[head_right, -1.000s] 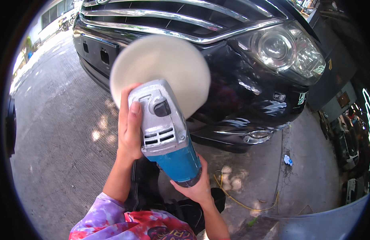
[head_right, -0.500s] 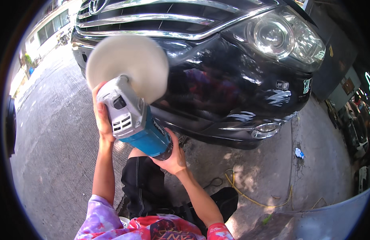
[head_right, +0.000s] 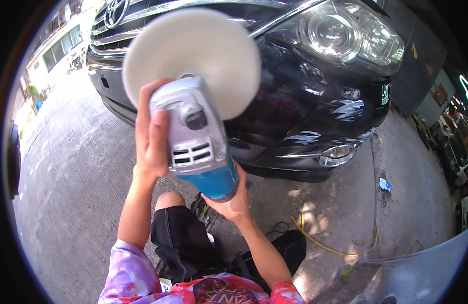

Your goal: The person applies a white substance to a black car bumper by hand and then uses a power buffer to polish the surface.

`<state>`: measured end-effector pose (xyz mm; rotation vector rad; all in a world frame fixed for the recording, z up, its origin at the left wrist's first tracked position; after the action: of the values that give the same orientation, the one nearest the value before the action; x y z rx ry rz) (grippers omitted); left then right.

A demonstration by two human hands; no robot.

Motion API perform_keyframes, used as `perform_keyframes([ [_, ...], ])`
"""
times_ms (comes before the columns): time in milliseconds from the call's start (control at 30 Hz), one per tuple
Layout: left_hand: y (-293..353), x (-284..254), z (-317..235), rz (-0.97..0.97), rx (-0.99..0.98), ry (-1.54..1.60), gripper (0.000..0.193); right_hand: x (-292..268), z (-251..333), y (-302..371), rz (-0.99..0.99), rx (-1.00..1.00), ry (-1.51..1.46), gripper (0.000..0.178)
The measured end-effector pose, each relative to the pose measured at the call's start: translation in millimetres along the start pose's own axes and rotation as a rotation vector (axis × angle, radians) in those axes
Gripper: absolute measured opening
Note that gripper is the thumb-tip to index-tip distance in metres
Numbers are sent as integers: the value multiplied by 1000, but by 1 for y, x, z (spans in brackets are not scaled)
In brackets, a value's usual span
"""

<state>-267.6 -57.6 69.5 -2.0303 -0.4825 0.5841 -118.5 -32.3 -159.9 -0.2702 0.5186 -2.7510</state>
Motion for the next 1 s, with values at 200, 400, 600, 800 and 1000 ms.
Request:
perform_keyframes([
  [200, 18, -33, 32, -152, -206, 98, 62, 22, 18, -21, 108, -70, 202, 113],
  [400, 61, -61, 84, -242, -272, 225, 76, 30, -7, -23, 174, -88, 265, 109],
  [600, 106, -43, 98, -358, -334, 268, 82, 2, -15, -6, 161, -155, 384, 106],
  [800, 57, 15, 12, -118, -253, 72, 57, -37, 15, 28, 26, -107, 262, 108],
  [1000, -6, 61, -55, 126, -221, 35, 37, -50, 59, 65, -53, 35, 93, 108],
])
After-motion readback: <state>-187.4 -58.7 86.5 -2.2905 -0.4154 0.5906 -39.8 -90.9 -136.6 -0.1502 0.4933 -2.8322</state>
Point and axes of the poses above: each hand's wrist, its own y-axis away from the middle knuckle, its own x-axis out of the palm, z = x × y, the point moved 2 cm from there along -y, towards the middle knuckle, and after that the axes turned 2 degrees about -z, right-handed, at the moved point
